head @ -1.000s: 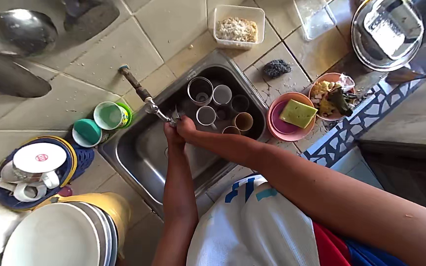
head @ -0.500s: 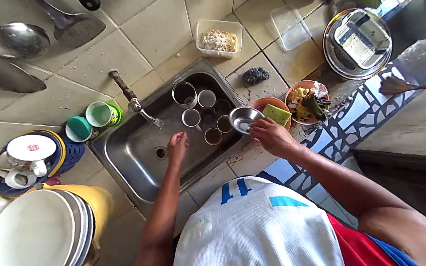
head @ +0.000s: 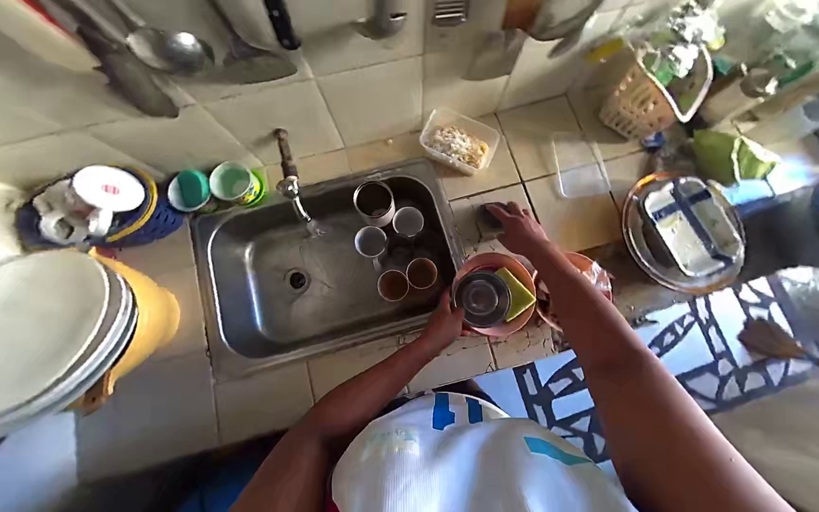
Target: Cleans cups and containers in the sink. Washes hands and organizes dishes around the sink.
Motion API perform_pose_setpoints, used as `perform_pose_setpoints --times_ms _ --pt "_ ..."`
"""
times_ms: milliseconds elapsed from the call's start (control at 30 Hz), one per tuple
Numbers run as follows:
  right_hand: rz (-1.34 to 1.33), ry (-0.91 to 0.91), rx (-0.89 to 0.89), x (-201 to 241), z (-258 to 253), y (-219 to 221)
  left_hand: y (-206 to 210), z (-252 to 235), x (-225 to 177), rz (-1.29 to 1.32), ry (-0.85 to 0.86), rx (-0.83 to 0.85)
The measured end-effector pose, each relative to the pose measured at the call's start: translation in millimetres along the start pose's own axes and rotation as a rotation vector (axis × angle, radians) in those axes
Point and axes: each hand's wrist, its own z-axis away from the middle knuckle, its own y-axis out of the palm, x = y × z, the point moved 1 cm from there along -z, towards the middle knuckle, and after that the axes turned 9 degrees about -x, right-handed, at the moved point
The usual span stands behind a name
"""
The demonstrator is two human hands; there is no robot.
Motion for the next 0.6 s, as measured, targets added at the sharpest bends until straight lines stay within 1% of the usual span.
perform_pose_setpoints --times_ms 33,100,133,200,267,300,367,400,433,467,500,533,600 --pt "0.008 -0.018 -0.015 -2 -7 4 3 -3 0 -0.009 0.015 -0.028" --pt "0.035 -0.009 -0.023 0 -17 -3 6 -10 -5 -0.059 0.044 -0.083" --pt "0.032 0.022 -0.022 -1 -20 -10 7 -12 -8 -0.072 0.054 -0.104" --pt "-0.115 0.154 -0.049 -8 -30 -25 9 -17 -16 -0.076 0.070 -0.153" --pt "-0.437 0.355 -0.124 -23 -48 -31 11 -23 -25 -0.054 0.078 -0.194" --pt "-0.677 0.475 -0.176 -29 -57 -31 13 -28 -29 -0.027 0.086 -0.214" --pt "-1.210 0.696 -0.275 -28 -74 -33 20 -40 -40 0.061 0.109 -0.258" --pt "-1.408 0.767 -0.299 -25 -84 -35 24 -46 -46 0.127 0.112 -0.255" --pt "-1.522 0.803 -0.315 -22 -92 -36 28 -51 -51 0.207 0.111 -0.226" --pt "-1.546 0.822 -0.338 -16 -97 -38 31 -55 -56 0.276 0.108 -0.170" --pt "-1.517 0.826 -0.361 -6 -98 -41 32 -58 -60 0.303 0.106 -0.119" --pt "-1.459 0.817 -0.404 5 -95 -44 32 -61 -62 0.279 0.109 -0.090" --pt "-1.312 0.696 -0.506 21 -92 -50 24 -56 -65 0.184 0.151 -0.093"
